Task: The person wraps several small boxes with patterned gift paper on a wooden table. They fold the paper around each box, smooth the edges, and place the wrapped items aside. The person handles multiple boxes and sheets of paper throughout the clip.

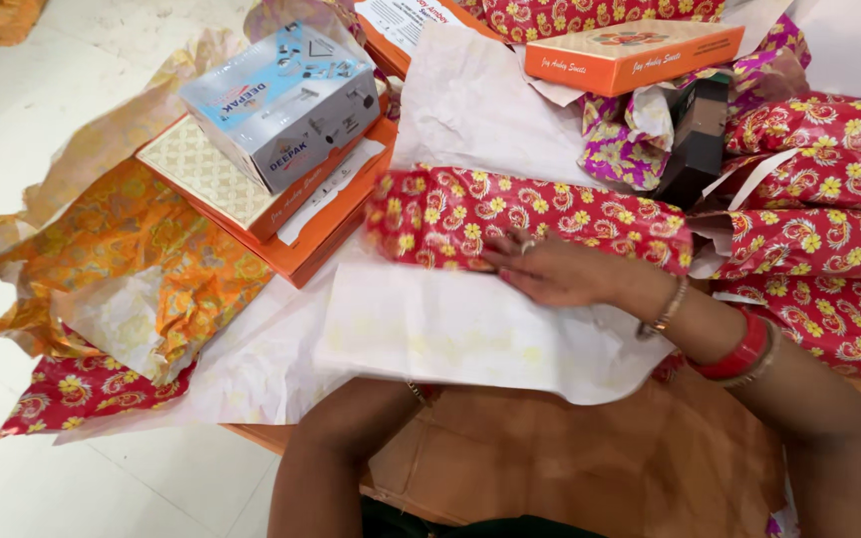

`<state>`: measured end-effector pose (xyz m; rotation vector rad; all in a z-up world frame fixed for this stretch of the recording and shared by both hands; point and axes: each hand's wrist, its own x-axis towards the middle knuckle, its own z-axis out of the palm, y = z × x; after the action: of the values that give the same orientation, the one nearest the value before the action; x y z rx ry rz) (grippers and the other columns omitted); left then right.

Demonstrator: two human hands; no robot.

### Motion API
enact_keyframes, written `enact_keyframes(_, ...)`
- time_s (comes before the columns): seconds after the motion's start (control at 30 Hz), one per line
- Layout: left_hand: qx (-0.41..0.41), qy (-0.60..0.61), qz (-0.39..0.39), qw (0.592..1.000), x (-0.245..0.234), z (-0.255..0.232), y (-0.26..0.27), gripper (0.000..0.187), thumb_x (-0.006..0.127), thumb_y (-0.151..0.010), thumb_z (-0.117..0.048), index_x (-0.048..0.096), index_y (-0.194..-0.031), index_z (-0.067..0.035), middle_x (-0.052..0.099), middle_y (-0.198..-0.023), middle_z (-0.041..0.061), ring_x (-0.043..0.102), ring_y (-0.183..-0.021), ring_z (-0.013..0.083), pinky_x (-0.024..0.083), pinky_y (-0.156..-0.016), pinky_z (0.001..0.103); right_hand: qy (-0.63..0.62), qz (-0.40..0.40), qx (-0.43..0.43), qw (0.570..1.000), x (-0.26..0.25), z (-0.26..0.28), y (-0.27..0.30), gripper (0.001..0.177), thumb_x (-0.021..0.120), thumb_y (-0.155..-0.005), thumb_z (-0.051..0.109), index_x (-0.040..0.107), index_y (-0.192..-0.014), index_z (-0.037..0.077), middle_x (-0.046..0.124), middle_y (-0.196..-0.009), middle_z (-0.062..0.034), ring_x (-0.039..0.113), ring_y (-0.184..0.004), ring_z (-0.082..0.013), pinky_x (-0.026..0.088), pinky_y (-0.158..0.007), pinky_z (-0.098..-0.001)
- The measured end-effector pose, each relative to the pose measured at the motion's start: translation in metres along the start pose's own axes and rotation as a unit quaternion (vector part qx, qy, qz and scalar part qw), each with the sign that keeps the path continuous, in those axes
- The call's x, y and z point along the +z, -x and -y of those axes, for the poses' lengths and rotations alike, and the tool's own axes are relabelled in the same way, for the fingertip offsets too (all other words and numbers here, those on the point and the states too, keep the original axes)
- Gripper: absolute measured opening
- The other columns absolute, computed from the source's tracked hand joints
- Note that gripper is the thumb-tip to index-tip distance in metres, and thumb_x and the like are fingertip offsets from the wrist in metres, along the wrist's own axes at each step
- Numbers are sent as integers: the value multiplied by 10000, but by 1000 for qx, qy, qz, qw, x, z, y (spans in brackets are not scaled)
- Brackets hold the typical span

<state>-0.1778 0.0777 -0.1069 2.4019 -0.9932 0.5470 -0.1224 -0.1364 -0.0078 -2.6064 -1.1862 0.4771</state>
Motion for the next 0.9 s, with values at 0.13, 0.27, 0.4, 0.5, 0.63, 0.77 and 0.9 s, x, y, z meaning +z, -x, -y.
enact_keyframes(0.13, 39, -22, -6, 999, -7, -11, -5, 508, 506, -1021, -235, 483, -1481, -21, 495, -1546, 170, 453, -1466, 303, 313, -1245, 523, -75, 96, 21, 992, -16, 17, 17, 684, 423, -1027, 443, 273, -1607, 114, 133, -1729, -157, 53, -1550, -387, 62, -1150, -573)
enact_keyframes(0.27, 123, -68, -11, 990, -19, -31, -20, 522, 506, -1012, -234, 477, -1489, -25, 496, -1548, 159, 448, -1470, 293, 305, -1248, 522, -262, 126, 37, 956, -46, 21, 28, 705, 349, -1008, 587, 430, -1545, 137, 266, -1699, -69, 156, -1576, -279, 186, -1235, -435)
enact_keyframes(0.4, 221, -101, 9, 970, -20, -56, -40, 536, 507, -1003, -234, 472, -1498, -30, 496, -1549, 149, 443, -1473, 284, 298, -1251, 521, -334, 161, 186, 910, -62, 16, 45, 763, 298, -944, 668, 494, -1521, 208, 489, -1612, 13, 456, -1480, -187, 351, -1186, -379)
enact_keyframes(0.5, 272, -112, 30, 955, -16, -74, -49, 547, 508, -996, -233, 469, -1504, -34, 497, -1551, 141, 440, -1476, 277, 292, -1253, 520, -332, 183, 272, 884, -54, 5, 57, 772, 267, -946, 691, 515, -1521, 240, 556, -1563, 45, 539, -1397, -180, 413, -1137, -372)
enact_keyframes(0.63, 305, -121, 47, 943, -14, -84, -60, 562, 509, -986, -233, 463, -1512, -39, 497, -1552, 130, 435, -1480, 267, 285, -1257, 519, -491, 202, 186, 826, -35, -23, 74, 825, 273, -978, 659, 456, -1551, 94, 504, -1590, 3, 480, -1444, -135, 327, -1184, -317)
enact_keyframes(0.77, 312, -134, 62, 939, -19, -82, -72, 577, 509, -977, -232, 458, -1520, -43, 498, -1554, 120, 430, -1483, 257, 278, -1260, 518, -719, 169, 187, 648, -16, -52, 91, 777, 381, -1012, 578, 507, -1469, -38, 624, -1408, -225, 641, -1235, -289, 463, -1085, -427)
enact_keyframes(0.9, 280, -153, 90, 943, -28, -76, -80, 626, 516, -942, -223, 443, -1532, -30, 484, -1559, 115, 411, -1487, 241, 247, -1258, 535, -737, 40, 163, 655, -21, -86, 111, 686, 433, -1027, 518, 534, -1430, -27, 643, -1357, -219, 664, -1170, -275, 505, -1036, -430)
